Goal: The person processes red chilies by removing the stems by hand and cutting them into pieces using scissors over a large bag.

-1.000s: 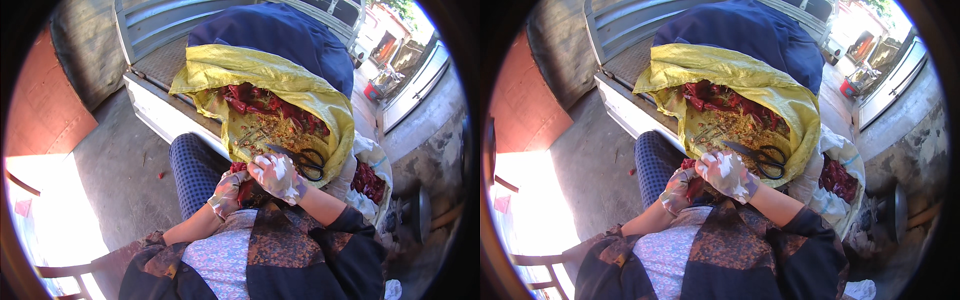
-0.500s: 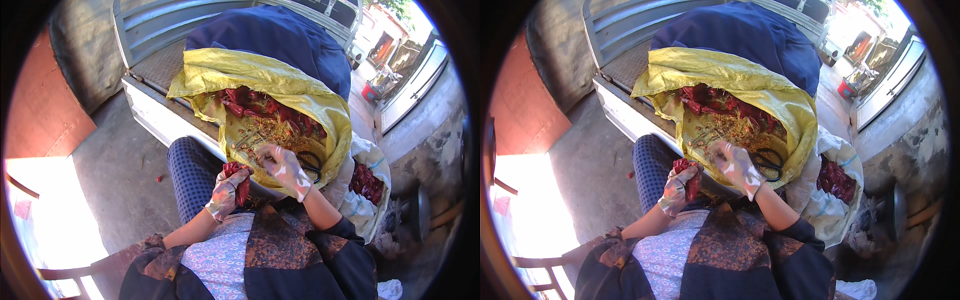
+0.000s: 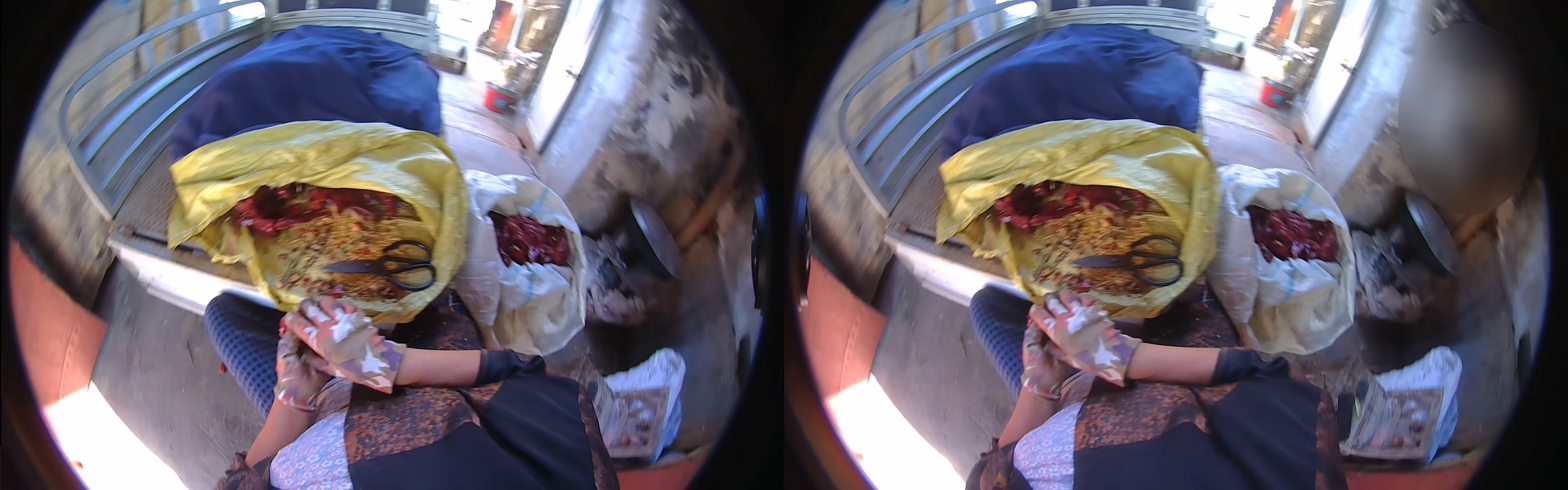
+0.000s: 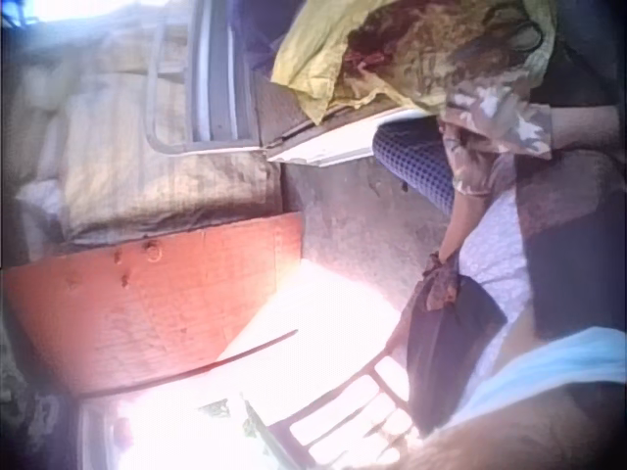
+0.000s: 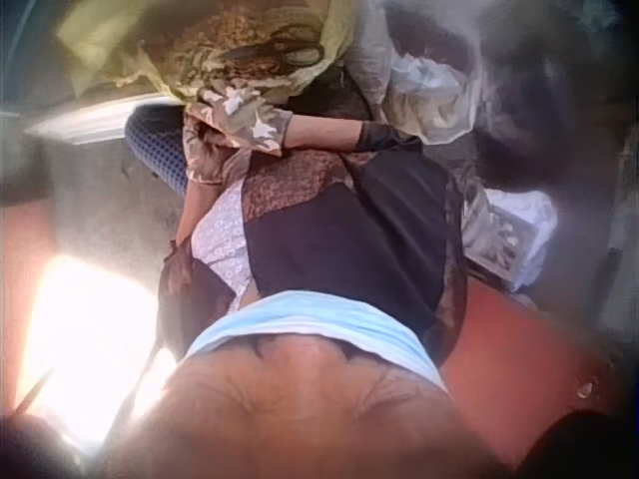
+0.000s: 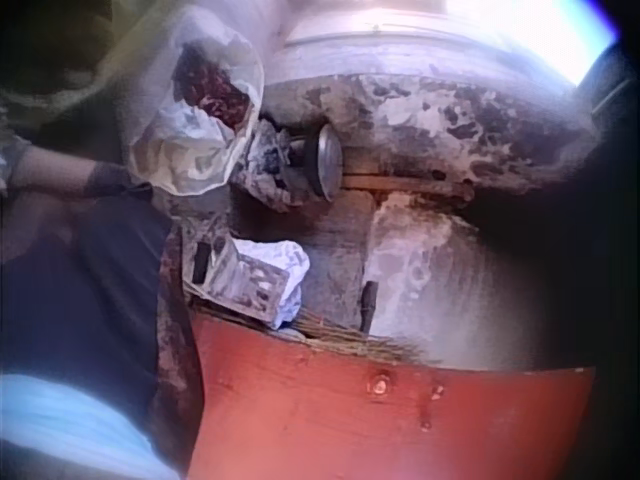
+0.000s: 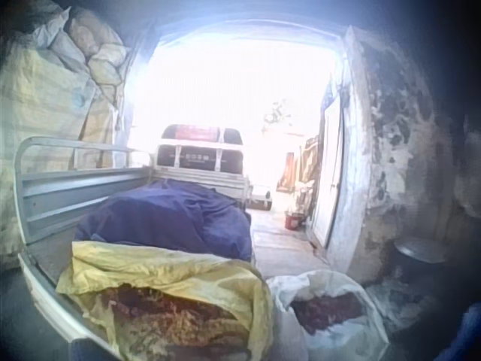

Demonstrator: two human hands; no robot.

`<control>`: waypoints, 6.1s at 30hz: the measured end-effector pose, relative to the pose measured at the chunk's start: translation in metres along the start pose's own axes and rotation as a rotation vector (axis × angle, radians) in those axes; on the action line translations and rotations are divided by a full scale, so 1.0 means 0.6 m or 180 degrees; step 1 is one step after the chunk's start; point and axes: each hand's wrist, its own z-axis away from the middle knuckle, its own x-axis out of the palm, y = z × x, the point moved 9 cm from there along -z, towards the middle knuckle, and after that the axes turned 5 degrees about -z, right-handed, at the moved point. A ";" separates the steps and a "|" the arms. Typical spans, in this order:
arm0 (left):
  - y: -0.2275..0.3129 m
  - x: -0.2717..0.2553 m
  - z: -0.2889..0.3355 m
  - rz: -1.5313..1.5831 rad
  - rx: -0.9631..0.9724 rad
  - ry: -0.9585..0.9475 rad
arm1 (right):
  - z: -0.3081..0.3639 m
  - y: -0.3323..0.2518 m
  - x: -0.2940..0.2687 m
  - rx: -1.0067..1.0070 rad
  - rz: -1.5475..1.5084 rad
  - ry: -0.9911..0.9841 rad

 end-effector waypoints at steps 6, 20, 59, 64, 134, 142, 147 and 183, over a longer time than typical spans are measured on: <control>-0.003 -0.009 -0.001 -0.0656 -0.0315 0.0224 | 0.037 0.001 -0.032 -0.0379 0.0189 0.1031; -0.025 0.087 0.016 -0.0402 -0.0473 -0.0720 | 0.067 0.048 -0.058 -0.0105 -0.0077 0.1421; -0.029 0.064 0.002 0.0228 -0.1082 -0.0374 | -0.124 0.359 -0.112 0.0856 -0.0066 0.1009; -0.017 0.035 0.005 0.0117 -0.1046 -0.0384 | -0.219 0.464 -0.045 0.1177 0.2040 -0.0096; 0.056 -0.005 0.001 -0.1937 0.0325 0.0228 | -0.066 0.393 -0.113 0.1839 0.1201 0.0904; 0.035 -0.013 0.001 -0.1695 0.0092 0.0266 | -0.008 0.365 -0.139 0.1861 0.1297 0.1245; 0.038 -0.019 0.004 -0.1680 0.0096 0.0436 | 0.008 0.285 -0.165 0.1083 -0.0548 0.2005; 0.031 0.039 0.017 -0.1822 0.0046 -0.0502 | -0.008 0.007 -0.046 -0.1369 0.0019 0.0688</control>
